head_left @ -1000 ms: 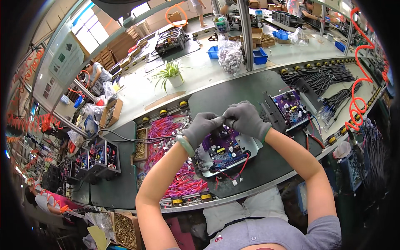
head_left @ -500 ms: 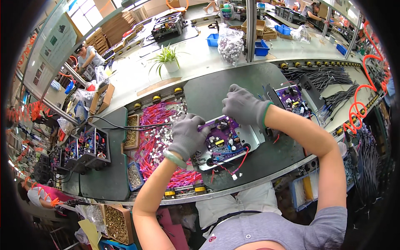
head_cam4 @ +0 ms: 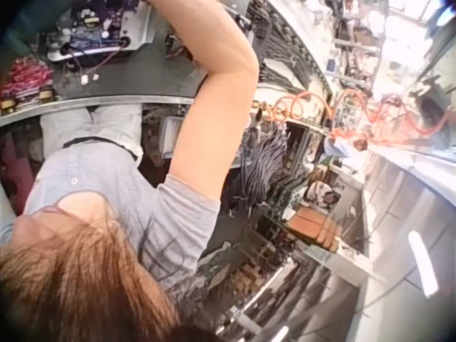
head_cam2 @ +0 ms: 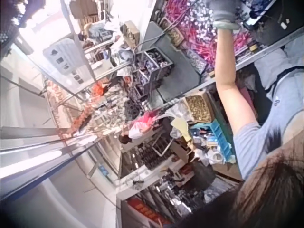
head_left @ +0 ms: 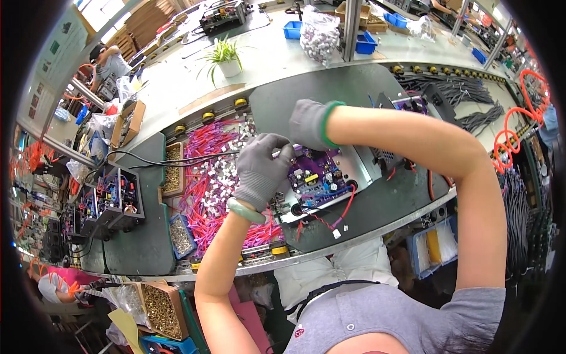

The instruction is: The person assembles electronic components on a circuit board using a pneumatic screwdriver and pliers. They secure screws, connect wires, and manipulate small parts on a workbench in a factory setting.

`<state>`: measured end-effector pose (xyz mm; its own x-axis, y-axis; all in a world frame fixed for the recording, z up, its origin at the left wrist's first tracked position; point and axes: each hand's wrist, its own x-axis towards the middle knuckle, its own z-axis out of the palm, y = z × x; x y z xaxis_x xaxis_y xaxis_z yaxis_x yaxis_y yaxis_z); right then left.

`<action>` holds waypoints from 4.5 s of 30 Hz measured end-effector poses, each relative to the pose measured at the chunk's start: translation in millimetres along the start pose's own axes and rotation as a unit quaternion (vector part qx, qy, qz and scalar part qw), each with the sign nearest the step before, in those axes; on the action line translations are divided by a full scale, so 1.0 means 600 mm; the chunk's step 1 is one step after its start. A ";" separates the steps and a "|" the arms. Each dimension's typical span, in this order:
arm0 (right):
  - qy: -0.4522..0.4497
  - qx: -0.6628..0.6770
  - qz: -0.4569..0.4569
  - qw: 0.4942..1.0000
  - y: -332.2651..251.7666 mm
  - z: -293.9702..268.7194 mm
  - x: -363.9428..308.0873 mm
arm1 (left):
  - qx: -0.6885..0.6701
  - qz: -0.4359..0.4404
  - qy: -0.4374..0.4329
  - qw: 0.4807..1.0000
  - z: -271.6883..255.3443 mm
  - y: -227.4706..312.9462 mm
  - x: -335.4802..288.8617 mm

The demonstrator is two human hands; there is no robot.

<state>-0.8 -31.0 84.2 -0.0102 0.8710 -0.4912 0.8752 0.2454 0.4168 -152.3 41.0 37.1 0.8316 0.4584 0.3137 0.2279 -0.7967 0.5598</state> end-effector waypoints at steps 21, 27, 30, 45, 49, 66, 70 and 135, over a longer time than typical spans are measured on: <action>0.431 0.148 0.059 0.888 -0.177 0.102 -0.155 | 0.016 0.016 -0.031 0.999 -0.009 0.003 0.001; 0.519 0.205 0.137 0.818 -0.144 0.103 -0.210 | 0.104 0.202 0.070 0.971 -0.023 0.020 -0.008; 0.527 0.280 0.193 0.779 -0.124 0.119 -0.220 | -0.078 0.202 -0.038 0.976 -0.028 0.089 -0.019; 0.646 0.447 0.224 0.577 -0.154 0.160 -0.153 | 0.012 0.141 -0.051 0.989 0.023 0.117 -0.021; 0.639 0.501 0.196 0.549 -0.151 0.177 -0.155 | -0.220 -0.049 -0.144 0.964 0.048 0.136 -0.032; 0.404 0.198 -0.005 0.893 -0.056 0.117 -0.134 | 0.045 0.076 -0.003 0.996 -0.013 0.017 -0.031; 0.399 0.213 0.006 0.892 -0.059 0.113 -0.146 | 0.009 0.087 0.023 0.996 -0.009 0.011 -0.034; 0.470 0.487 -0.016 0.736 -0.122 0.136 -0.257 | -0.037 0.201 -0.039 0.978 -0.002 0.071 -0.036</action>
<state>-23.8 -217.8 67.0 0.0315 0.8933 0.4483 0.7941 0.2500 -0.5540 -161.3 -2.4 55.4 0.8829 0.0800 0.4628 -0.1610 -0.8741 0.4582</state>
